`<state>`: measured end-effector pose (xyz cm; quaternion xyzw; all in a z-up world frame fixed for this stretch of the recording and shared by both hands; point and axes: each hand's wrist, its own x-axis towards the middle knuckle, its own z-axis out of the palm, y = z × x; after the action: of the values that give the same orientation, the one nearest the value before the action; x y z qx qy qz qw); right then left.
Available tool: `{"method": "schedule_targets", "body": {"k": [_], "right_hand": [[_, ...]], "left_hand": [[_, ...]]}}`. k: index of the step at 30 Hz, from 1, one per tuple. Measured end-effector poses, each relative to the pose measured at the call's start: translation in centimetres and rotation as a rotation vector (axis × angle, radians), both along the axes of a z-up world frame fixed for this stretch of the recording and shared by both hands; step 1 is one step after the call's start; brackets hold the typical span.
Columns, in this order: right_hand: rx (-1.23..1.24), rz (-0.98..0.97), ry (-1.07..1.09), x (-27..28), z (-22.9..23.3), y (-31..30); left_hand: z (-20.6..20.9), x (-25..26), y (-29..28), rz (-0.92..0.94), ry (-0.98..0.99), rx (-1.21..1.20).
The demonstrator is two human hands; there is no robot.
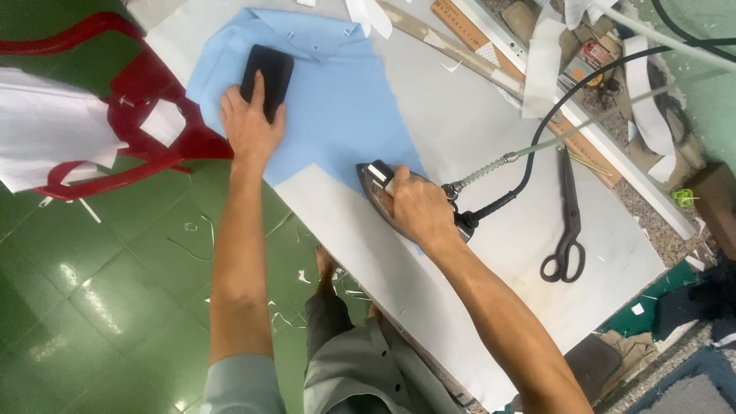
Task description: The person irons a light blue shirt on a white worktable using a steam iron. They repeatedly smooth the fabric, place a black smartphone on the shirt to hold it flat, and iron over the phone and surrounding areas.
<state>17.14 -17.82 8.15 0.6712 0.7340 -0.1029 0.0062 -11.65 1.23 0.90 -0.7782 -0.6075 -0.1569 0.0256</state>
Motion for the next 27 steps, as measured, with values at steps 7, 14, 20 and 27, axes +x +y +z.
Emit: {"method": "schedule_targets", "body": {"k": [7, 14, 20, 27], "right_hand": [[-0.083, -0.035, 0.059, -0.3, 1.9, 0.3], [-0.134, -0.014, 0.037, -0.8, 5.9, 0.6], [-0.131, -0.023, 0.085, -0.5, 5.7, 0.3], [-0.175, 0.002, 0.057, 0.3, 4.7, -1.1]], "left_hand": [[-0.2, -0.2, -0.3, 0.034, -0.040, -0.049], [1.1, 0.2, -4.2, -0.264, -0.076, -0.060], [1.5, 0.6, -5.8, -0.312, -0.039, 0.022], [0.9, 0.5, -5.5, -0.263, -0.031, 0.009]]}}
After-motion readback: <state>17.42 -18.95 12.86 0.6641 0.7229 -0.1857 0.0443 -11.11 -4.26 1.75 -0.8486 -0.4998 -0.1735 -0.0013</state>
